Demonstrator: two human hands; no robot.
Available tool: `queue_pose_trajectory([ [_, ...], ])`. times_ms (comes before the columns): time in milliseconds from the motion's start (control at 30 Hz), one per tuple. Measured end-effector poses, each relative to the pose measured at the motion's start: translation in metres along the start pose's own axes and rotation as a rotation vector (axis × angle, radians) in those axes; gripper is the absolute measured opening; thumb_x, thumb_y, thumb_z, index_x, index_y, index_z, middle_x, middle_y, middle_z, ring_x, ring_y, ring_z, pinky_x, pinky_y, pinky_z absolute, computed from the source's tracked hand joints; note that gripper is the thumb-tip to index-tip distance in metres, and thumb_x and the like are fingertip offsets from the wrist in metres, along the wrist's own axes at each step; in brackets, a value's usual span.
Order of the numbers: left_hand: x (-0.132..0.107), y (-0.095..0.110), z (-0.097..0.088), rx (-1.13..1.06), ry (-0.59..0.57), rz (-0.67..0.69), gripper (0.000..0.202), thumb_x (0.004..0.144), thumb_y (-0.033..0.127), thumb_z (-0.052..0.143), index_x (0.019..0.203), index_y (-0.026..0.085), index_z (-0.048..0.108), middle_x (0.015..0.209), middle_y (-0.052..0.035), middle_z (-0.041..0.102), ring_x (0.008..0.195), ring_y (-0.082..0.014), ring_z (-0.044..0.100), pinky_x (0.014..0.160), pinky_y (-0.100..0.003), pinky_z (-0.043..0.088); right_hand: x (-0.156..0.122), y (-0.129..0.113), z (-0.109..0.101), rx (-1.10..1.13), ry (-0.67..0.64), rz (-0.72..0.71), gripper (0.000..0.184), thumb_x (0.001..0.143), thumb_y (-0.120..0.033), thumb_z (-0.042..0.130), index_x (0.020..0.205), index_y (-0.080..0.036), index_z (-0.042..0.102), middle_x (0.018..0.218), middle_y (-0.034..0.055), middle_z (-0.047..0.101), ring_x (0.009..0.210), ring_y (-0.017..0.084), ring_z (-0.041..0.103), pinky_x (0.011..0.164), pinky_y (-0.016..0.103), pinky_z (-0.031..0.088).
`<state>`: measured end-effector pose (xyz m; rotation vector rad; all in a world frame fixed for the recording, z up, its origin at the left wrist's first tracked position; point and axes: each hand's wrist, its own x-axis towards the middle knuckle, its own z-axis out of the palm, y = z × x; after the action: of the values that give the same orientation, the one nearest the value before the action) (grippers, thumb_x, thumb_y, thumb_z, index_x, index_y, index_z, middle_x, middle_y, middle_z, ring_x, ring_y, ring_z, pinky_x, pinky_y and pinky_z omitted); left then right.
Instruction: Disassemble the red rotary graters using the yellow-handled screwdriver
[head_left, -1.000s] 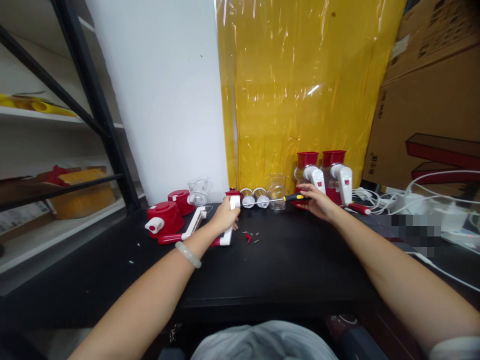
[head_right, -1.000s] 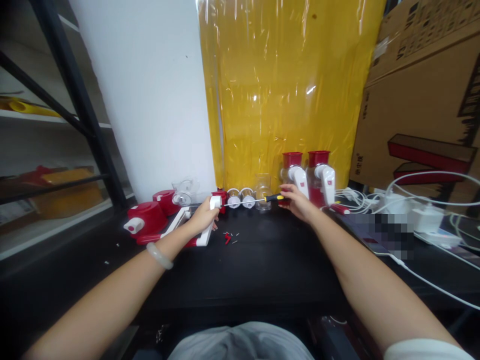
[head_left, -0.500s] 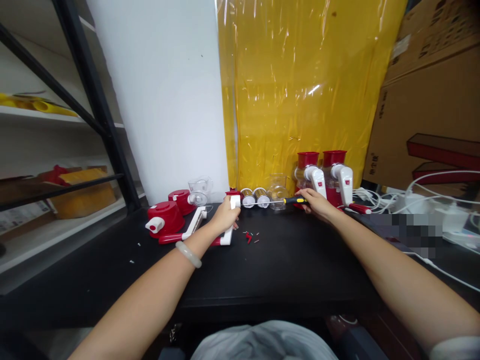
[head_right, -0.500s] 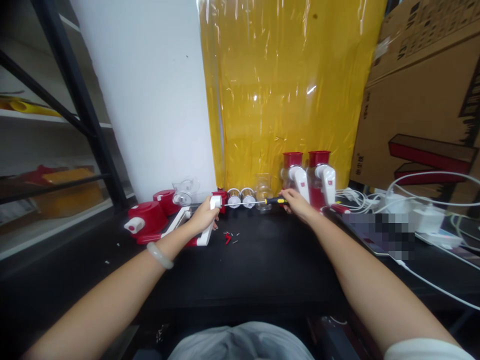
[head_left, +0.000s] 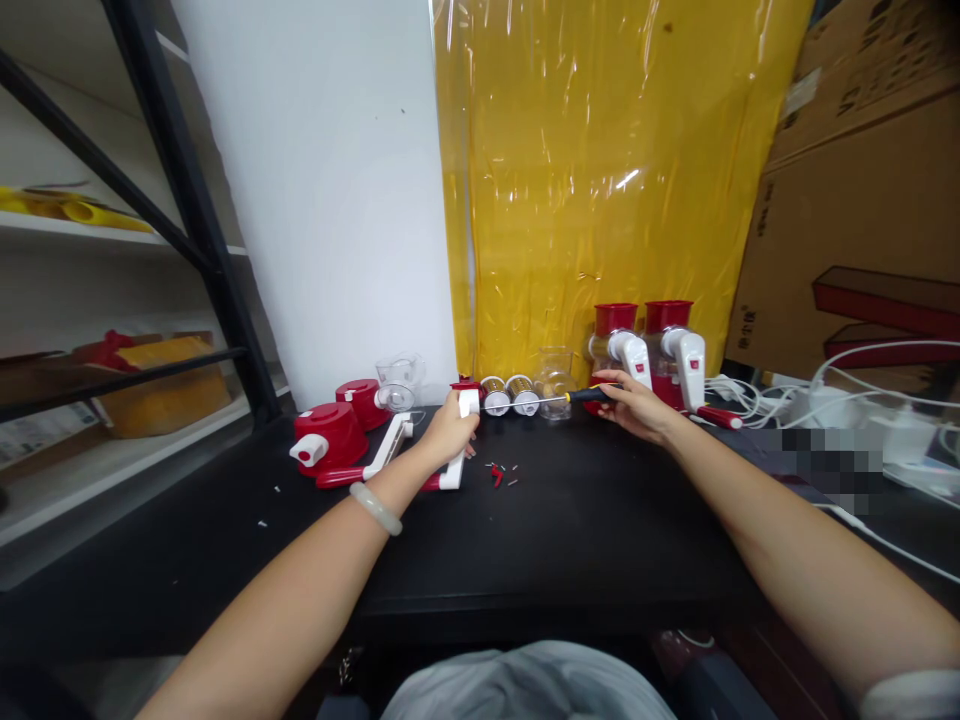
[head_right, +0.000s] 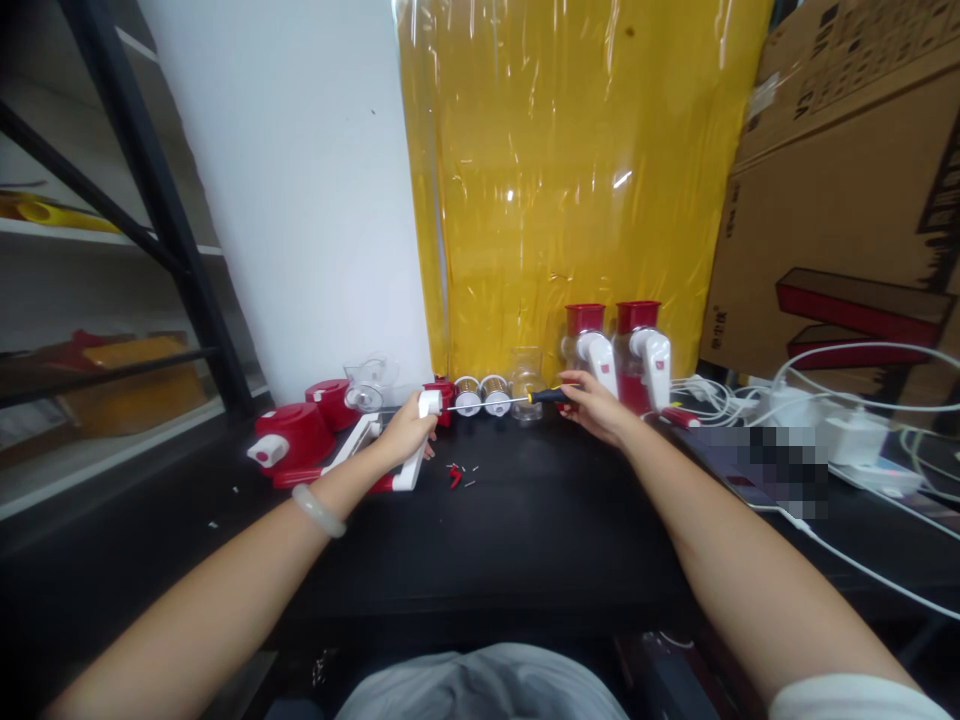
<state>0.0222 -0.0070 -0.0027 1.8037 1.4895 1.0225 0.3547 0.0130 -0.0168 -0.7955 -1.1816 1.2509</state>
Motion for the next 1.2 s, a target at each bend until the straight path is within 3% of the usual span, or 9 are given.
queue_pose_trajectory([
  [233, 0.001, -0.002, 0.001, -0.003, -0.002, 0.000, 0.041, 0.083, 0.019, 0.051, 0.122, 0.017, 0.038, 0.063, 0.0047, 0.054, 0.041, -0.0169, 0.060, 0.039, -0.026, 0.048, -0.007, -0.007, 0.005, 0.107, -0.030, -0.045, 0.047, 0.057, -0.018, 0.085, 0.096, -0.030, 0.061, 0.092, -0.0035, 0.062, 0.081, 0.013, 0.061, 0.072, 0.029, 0.053],
  [500, 0.001, -0.003, 0.001, -0.016, 0.001, 0.004, 0.039, 0.082, 0.017, 0.049, 0.120, 0.018, 0.038, 0.063, 0.0047, 0.053, 0.040, -0.0176, 0.059, 0.038, -0.027, 0.048, -0.009, -0.009, 0.008, 0.091, -0.047, -0.083, 0.050, 0.054, -0.018, 0.084, 0.096, -0.030, 0.059, 0.093, -0.0043, 0.060, 0.079, 0.013, 0.061, 0.075, 0.030, 0.054],
  [667, 0.001, -0.003, 0.001, -0.022, -0.003, -0.003, 0.041, 0.081, 0.016, 0.049, 0.120, 0.018, 0.037, 0.062, 0.0054, 0.053, 0.039, -0.0174, 0.059, 0.038, -0.026, 0.048, 0.001, -0.005, 0.010, -0.161, 0.145, -0.128, 0.035, 0.066, -0.040, 0.080, 0.089, -0.027, 0.057, 0.092, -0.0009, 0.060, 0.074, 0.015, 0.061, 0.064, 0.030, 0.055],
  [767, 0.001, -0.002, 0.001, -0.026, -0.003, -0.012, 0.042, 0.081, 0.016, 0.049, 0.121, 0.018, 0.037, 0.061, 0.0058, 0.053, 0.039, -0.0172, 0.059, 0.039, -0.026, 0.048, 0.005, -0.003, 0.010, -0.324, 0.206, -0.063, 0.037, 0.082, -0.061, 0.060, 0.088, -0.025, 0.054, 0.072, 0.0009, 0.060, 0.059, 0.017, 0.059, 0.054, 0.032, 0.051],
  [867, 0.001, -0.002, 0.001, -0.025, -0.003, -0.019, 0.042, 0.081, 0.016, 0.049, 0.122, 0.018, 0.037, 0.060, 0.0056, 0.053, 0.040, -0.0176, 0.059, 0.040, -0.026, 0.049, 0.006, -0.001, 0.007, -0.497, 0.168, -0.062, 0.047, 0.084, -0.071, 0.049, 0.085, -0.024, 0.052, 0.051, -0.0012, 0.052, 0.043, 0.016, 0.050, 0.044, 0.030, 0.042],
  [1000, 0.000, 0.000, 0.000, -0.028, 0.008, -0.013, 0.039, 0.081, 0.015, 0.049, 0.118, 0.019, 0.039, 0.061, 0.0054, 0.053, 0.040, -0.0177, 0.059, 0.039, -0.027, 0.049, 0.004, 0.002, 0.006, -0.477, 0.135, -0.107, 0.042, 0.079, -0.065, 0.061, 0.084, -0.024, 0.052, 0.046, -0.0056, 0.044, 0.040, 0.012, 0.042, 0.042, 0.027, 0.038],
  [1200, -0.001, 0.002, -0.002, -0.047, 0.027, -0.005, 0.034, 0.082, 0.015, 0.048, 0.114, 0.019, 0.039, 0.060, 0.0063, 0.053, 0.038, -0.0153, 0.057, 0.039, -0.025, 0.049, 0.005, 0.006, 0.005, -0.231, 0.101, -0.014, 0.036, 0.073, -0.048, 0.075, 0.092, -0.025, 0.055, 0.064, -0.0043, 0.055, 0.052, 0.011, 0.052, 0.051, 0.025, 0.047],
])
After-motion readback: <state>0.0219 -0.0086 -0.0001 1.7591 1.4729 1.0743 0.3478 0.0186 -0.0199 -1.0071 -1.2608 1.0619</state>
